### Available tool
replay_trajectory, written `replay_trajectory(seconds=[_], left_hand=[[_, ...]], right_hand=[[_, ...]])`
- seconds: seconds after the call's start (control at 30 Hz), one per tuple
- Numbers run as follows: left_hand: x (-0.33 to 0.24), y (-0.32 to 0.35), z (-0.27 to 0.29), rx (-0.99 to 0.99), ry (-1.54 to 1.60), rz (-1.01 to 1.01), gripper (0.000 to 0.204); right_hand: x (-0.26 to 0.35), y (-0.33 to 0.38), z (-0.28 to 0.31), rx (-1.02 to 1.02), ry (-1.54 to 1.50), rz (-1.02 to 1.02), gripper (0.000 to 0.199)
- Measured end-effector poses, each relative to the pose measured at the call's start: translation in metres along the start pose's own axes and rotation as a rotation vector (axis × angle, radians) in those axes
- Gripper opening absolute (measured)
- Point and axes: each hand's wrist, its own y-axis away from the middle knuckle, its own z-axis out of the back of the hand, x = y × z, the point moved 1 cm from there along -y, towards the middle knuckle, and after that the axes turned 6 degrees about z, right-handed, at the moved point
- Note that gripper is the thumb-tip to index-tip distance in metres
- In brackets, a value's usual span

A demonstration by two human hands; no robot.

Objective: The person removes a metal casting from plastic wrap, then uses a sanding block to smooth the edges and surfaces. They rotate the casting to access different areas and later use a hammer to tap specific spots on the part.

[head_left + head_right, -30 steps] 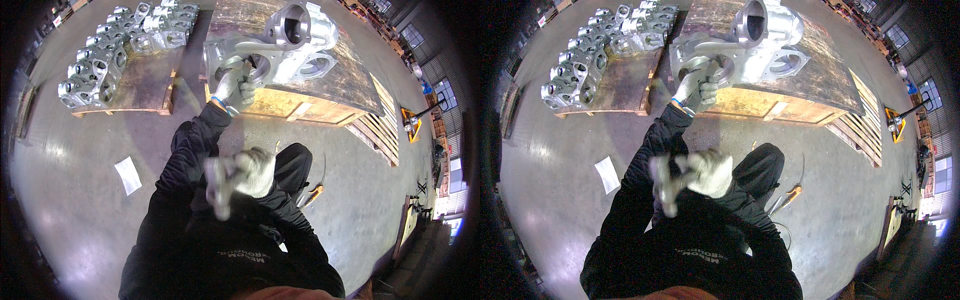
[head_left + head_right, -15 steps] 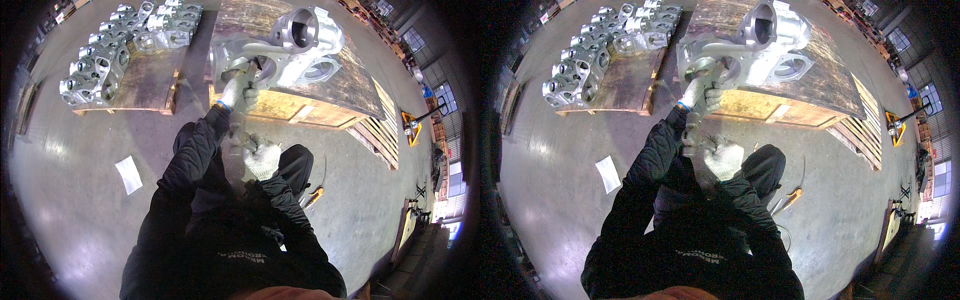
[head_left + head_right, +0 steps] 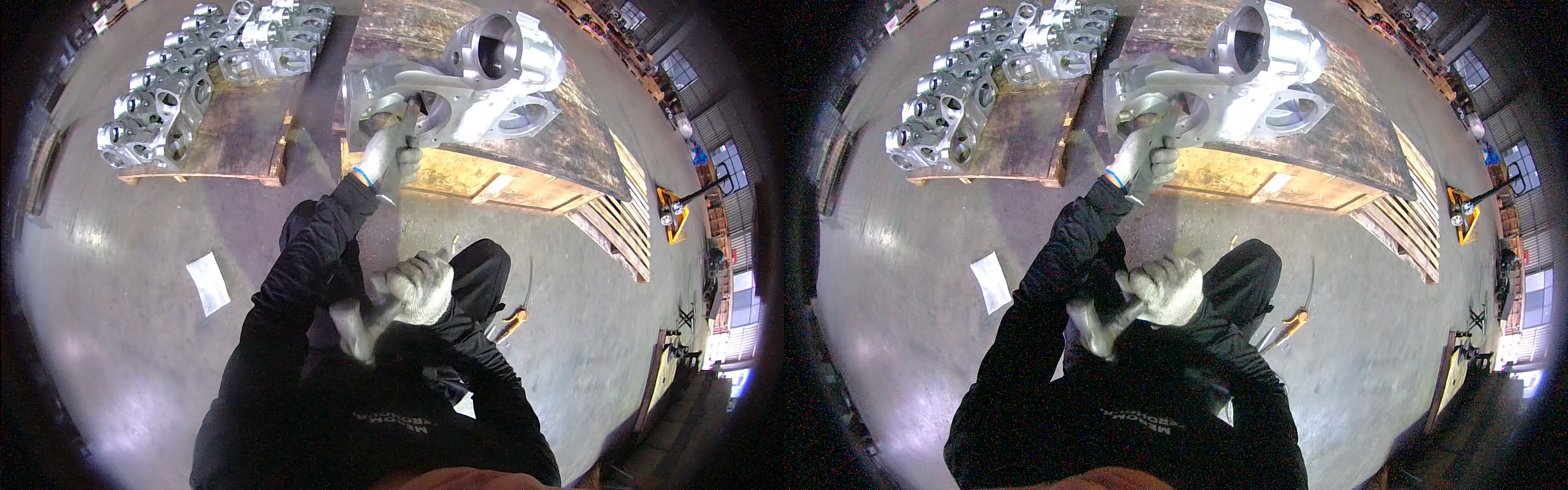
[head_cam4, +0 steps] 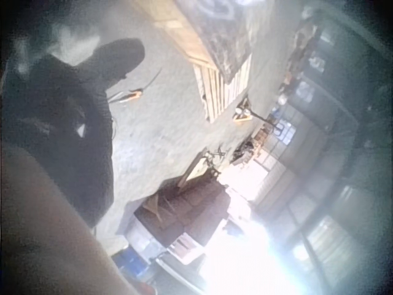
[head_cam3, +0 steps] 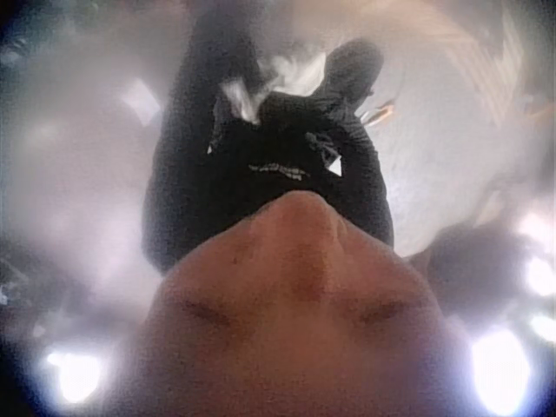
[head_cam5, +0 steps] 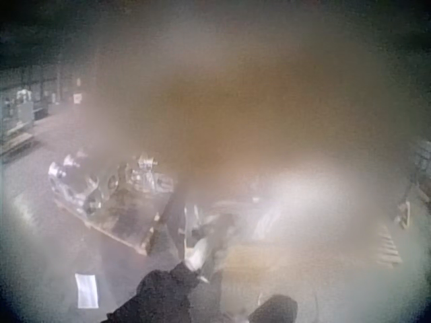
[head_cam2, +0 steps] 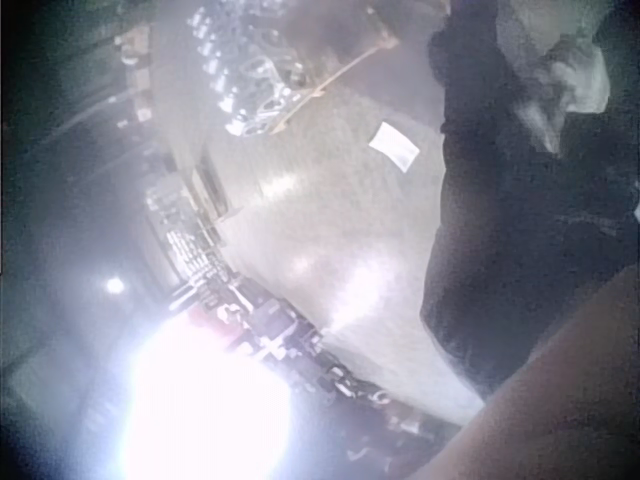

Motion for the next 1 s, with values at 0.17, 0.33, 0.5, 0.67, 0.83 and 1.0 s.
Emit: replay_trajectory(seconds=[0.17, 0.33, 0.5, 0.67, 0.83, 1.0], left_hand=[[-0.002, 0.003, -0.006, -0.022, -0.07, -0.01, 0.022], [-0.003, 0.0, -0.005, -0.033, -0.06, -0.037, 0.028], [-0.006, -0.005, -0.002, -0.072, -0.003, 0.005, 0.03], [-0.007, -0.003, -0.001, -0.036, -0.088, 0.042, 0.029], [-0.005, -0.004, 0.002, -0.081, -0.057, 0.005, 0.04], [-0.007, -0.008, 0.008, -0.031, -0.085, 0.018, 0.034]], right_hand=[[-0.011, 0.002, 0.001, 0.137, 0.148, -0.409, 0.016], [-0.007, 0.004, 0.01, 0.08, -0.007, 0.159, 0.024], [-0.017, 0.013, 0.003, 0.195, 0.032, -0.536, 0.022], [-0.016, 0.013, 0.002, 0.005, -0.063, -0.02, 0.02], [-0.019, 0.014, 0.002, 0.079, -0.006, -0.233, 0.022], [-0.026, 0.02, -0.004, 0.307, 0.016, -0.467, 0.023]])
